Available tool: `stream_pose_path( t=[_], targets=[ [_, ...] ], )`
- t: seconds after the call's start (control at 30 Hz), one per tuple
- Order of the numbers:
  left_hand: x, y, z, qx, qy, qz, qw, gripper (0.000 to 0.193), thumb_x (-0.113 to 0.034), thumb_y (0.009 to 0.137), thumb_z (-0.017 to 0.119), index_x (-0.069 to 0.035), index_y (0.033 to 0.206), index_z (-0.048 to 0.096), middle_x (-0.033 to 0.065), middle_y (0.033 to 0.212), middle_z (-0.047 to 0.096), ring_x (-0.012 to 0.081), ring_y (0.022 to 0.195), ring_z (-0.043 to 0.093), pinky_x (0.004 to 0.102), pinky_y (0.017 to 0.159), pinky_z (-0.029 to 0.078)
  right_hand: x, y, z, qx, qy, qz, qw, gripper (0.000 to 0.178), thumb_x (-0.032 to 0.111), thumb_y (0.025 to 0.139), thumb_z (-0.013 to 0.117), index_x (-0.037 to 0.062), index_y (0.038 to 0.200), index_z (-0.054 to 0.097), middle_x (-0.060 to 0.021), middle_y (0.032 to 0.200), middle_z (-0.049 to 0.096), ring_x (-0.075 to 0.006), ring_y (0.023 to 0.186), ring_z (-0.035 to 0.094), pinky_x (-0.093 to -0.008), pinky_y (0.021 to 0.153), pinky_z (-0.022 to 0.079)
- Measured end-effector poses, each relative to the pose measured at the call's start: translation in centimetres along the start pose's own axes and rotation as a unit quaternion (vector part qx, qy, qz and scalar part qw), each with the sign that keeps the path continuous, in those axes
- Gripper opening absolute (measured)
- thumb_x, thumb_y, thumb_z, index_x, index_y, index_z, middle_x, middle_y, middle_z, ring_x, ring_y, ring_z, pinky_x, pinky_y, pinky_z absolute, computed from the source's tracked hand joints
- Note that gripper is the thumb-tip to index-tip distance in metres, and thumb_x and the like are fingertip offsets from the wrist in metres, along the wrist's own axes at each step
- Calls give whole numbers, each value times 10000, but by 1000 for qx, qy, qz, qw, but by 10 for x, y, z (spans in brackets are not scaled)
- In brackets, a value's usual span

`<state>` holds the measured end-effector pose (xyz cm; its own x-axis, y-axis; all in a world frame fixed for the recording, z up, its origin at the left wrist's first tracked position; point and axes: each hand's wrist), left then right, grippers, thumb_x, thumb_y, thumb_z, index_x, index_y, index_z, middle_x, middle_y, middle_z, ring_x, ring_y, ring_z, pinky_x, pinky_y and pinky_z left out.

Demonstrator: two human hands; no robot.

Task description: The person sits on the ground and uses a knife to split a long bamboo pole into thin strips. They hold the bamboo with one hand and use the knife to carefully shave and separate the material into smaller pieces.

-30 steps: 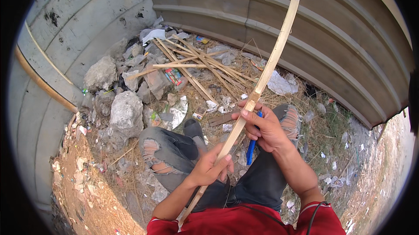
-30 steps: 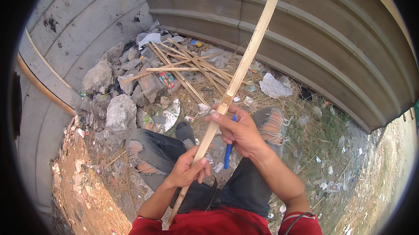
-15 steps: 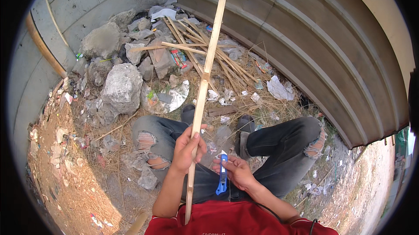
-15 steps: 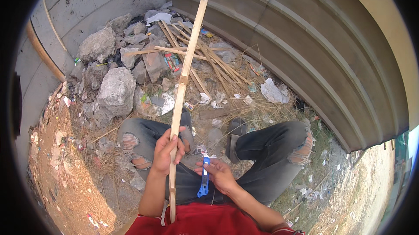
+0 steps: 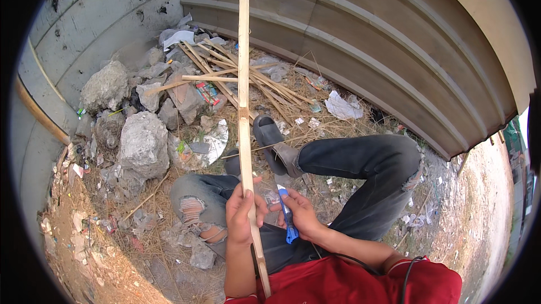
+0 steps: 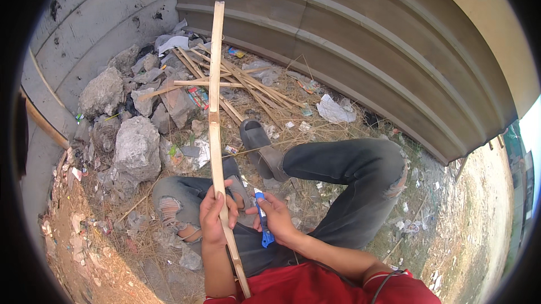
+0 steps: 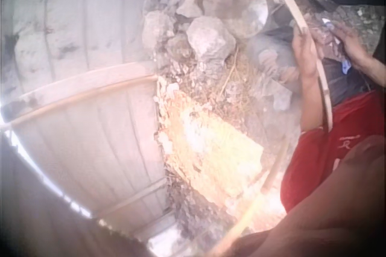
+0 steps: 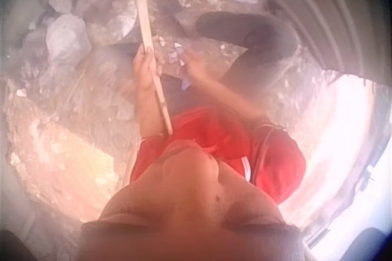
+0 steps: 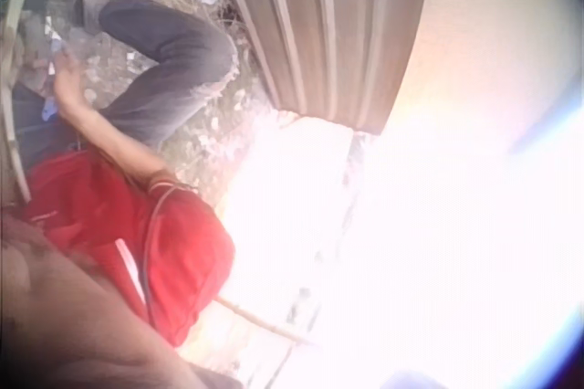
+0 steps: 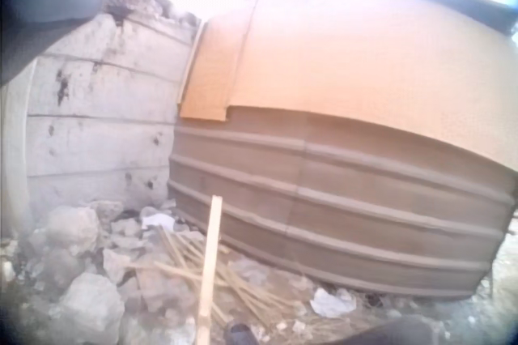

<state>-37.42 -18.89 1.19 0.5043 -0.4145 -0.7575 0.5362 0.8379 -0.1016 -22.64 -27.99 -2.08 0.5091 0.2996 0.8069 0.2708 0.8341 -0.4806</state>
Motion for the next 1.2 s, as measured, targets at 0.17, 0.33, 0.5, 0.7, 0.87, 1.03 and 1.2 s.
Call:
stream_pose_path(
  t=[0.17, 0.33, 0.5, 0.7, 0.87, 1.03, 1.2],
  targets=[
    [-2, -5, -2, 2, 8, 8, 1000, 422, -244, 1100, 468, 50, 1402, 499, 99, 699, 619, 88, 452, 472, 203, 433, 363, 1, -2, -10, -18, 0, -7, 1000, 344, 248, 1107, 479, 30, 1371, 516, -146, 972, 729, -145, 569, 625, -279, 505, 490],
    [-4, -8, -4, 1, 13, 15, 1000, 415, -241, 1107, 474, 53, 1398, 502, 87, 719, 638, 77, 470, 482, 201, 461, 371, -1, -6, -16, -13, 18, 23, 999, 301, 243, 1104, 486, 33, 1318, 512, -147, 978, 728, -148, 570, 632, -271, 509, 491],
    [-5, -1, -8, -21, 33, 32, 999, 418, -238, 1103, 438, 44, 1405, 499, 79, 673, 591, 89, 424, 451, 213, 403, 360, -5, -20, -7, 37, -17, 0, 999, 339, 262, 1105, 505, 27, 1349, 500, -150, 983, 729, -151, 582, 646, -265, 502, 487],
    [-4, 3, -3, -6, 32, 36, 999, 408, -255, 1112, 446, 37, 1388, 513, 81, 683, 621, 90, 454, 473, 212, 443, 362, 5, -22, -23, 6, -25, -29, 999, 321, 229, 1106, 492, 23, 1351, 499, -156, 950, 725, -151, 563, 623, -270, 501, 482],
    [0, 3, 5, -12, 41, 15, 999, 426, -283, 1115, 434, 30, 1392, 518, 85, 700, 630, 93, 466, 481, 220, 451, 367, 10, -17, -44, -1, -10, -41, 999, 380, 232, 1100, 464, -3, 1396, 500, -168, 960, 718, -161, 575, 616, -284, 515, 477],
    [3, 5, 7, -11, 57, 15, 998, 429, -289, 1117, 427, 24, 1395, 521, 86, 715, 635, 95, 493, 497, 218, 469, 373, 7, -5, -53, 5, 96, -82, 992, 457, 170, 1036, 396, -39, 1435, 477, -176, 969, 697, -191, 594, 596, -302, 542, 462],
    [10, 9, 17, -6, 68, -8, 998, 430, -280, 1116, 420, 32, 1395, 518, 98, 706, 621, 107, 459, 487, 231, 440, 387, 8, 13, -58, -23, 115, -84, 990, 446, 171, 1064, 392, -19, 1463, 458, -146, 955, 680, -193, 597, 606, -323, 556, 487]
  ],
)
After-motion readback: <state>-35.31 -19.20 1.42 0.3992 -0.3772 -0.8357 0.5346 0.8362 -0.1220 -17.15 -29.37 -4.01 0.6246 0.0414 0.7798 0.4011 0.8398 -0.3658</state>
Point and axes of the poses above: each hand's wrist, its own y-axis towards the middle knuckle, its own z-axis out of the palm, x = y × z
